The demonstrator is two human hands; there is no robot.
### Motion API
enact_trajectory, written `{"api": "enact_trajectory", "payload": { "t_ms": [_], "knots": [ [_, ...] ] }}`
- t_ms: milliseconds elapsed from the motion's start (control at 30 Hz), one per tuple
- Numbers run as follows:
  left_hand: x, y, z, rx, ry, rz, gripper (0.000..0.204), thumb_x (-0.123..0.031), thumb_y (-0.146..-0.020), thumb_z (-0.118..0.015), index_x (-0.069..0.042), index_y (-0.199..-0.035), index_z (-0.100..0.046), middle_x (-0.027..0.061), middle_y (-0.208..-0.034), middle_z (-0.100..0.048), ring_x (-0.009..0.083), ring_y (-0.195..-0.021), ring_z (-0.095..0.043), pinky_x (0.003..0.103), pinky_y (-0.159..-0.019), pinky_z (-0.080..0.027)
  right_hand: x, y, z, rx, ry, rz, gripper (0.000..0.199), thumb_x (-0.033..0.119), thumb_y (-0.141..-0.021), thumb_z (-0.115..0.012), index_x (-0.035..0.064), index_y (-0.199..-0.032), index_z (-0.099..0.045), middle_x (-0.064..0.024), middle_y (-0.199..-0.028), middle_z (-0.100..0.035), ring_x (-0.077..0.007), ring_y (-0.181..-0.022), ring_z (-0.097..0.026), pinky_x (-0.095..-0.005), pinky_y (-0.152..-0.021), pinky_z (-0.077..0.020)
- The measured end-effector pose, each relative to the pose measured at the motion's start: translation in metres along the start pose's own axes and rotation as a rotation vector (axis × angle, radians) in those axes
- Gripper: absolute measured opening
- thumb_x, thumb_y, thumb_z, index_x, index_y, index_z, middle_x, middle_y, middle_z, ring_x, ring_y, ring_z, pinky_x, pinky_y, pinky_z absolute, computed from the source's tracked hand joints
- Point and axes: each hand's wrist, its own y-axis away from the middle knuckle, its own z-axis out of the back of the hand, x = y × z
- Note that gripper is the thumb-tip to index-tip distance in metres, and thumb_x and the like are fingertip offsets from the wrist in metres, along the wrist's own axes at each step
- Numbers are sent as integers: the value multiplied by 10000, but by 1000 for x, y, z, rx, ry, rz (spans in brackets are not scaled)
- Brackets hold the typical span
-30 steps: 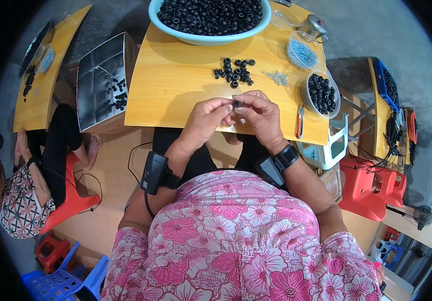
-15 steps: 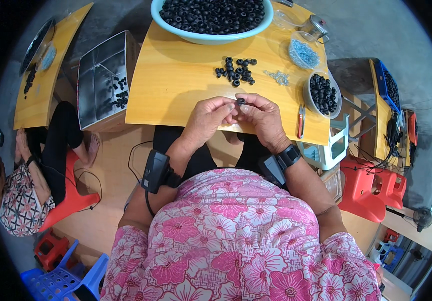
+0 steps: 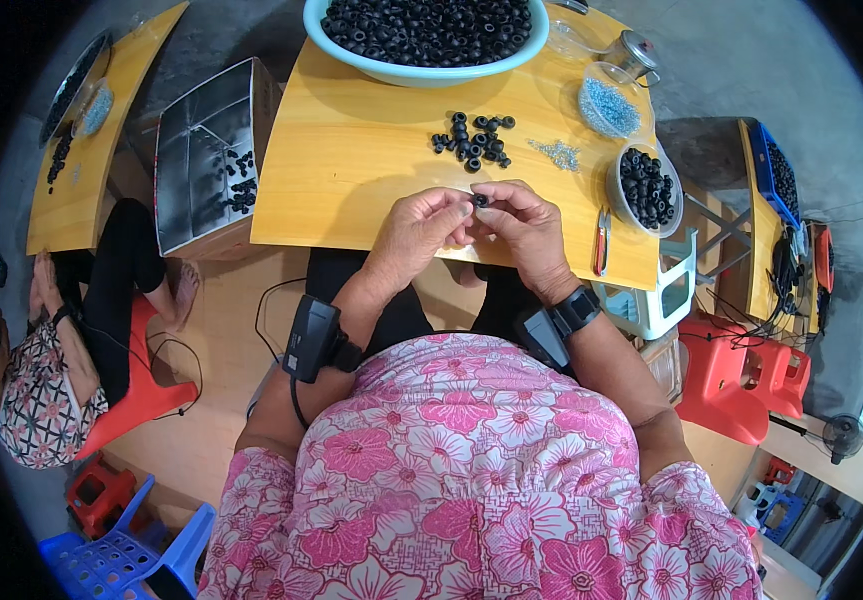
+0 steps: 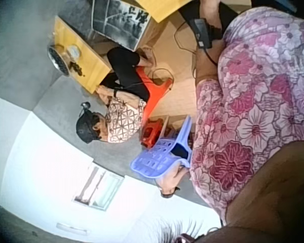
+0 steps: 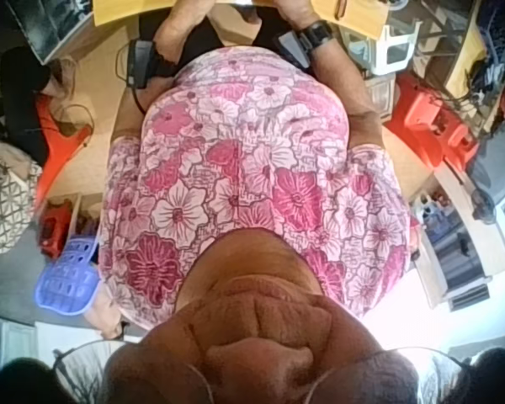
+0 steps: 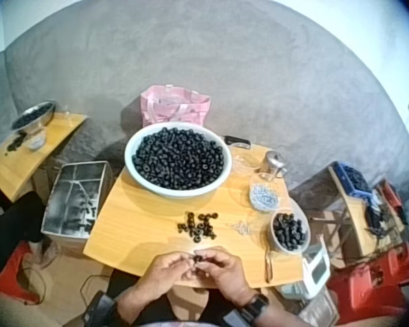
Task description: Manually assembling small black plastic components by pressing them together.
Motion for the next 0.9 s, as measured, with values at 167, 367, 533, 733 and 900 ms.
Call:
{"api": "enact_trajectory", "payload": {
  "t_ms": [167,367,533,733,900],
  "knots": [
    [-2,1,-2,-18,-24,-29,186,-150,-968,-567,13,-1055,-592,25,-872,-581,81,-778,-559,264,-779,-533,0,-1,-1,10,165,137,265,-44,-825,-651,35,-1075,-689,-32,-947,-582,-118,-868,-583,-236,-795,-486],
    [-4,2,-8,-73,11,-78,220,-143,-949,-593,33,-1080,-612,20,-816,-615,69,-721,-574,219,-681,-504,-5,-3,0,-5,151,113,261,-33,-838,-651,23,-1091,-681,-32,-947,-600,-120,-860,-591,-232,-784,-495],
    [-1,0,-10,-82,65,-100,236,-90,-953,-569,38,-1150,-588,36,-891,-619,82,-776,-590,235,-737,-529,-5,-3,4,47,-266,-161,319,9,-936,-556,-59,-1247,-544,-97,-1045,-639,-160,-881,-648,-285,-823,-552],
    [0,0,-12,-92,39,-103,258,-73,-958,-550,41,-1189,-571,53,-956,-629,104,-844,-620,249,-762,-547,-2,-3,4,76,-387,-182,319,14,-946,-540,-59,-1257,-526,-110,-1034,-648,-173,-863,-658,-307,-802,-569],
    [-2,0,-15,-112,55,-112,229,-76,-954,-561,48,-1144,-593,50,-906,-640,71,-770,-598,206,-709,-531,0,-1,-1,35,-278,-122,307,-11,-921,-571,-40,-1226,-561,-96,-1011,-655,-162,-875,-657,-293,-797,-567]
  ]
}}
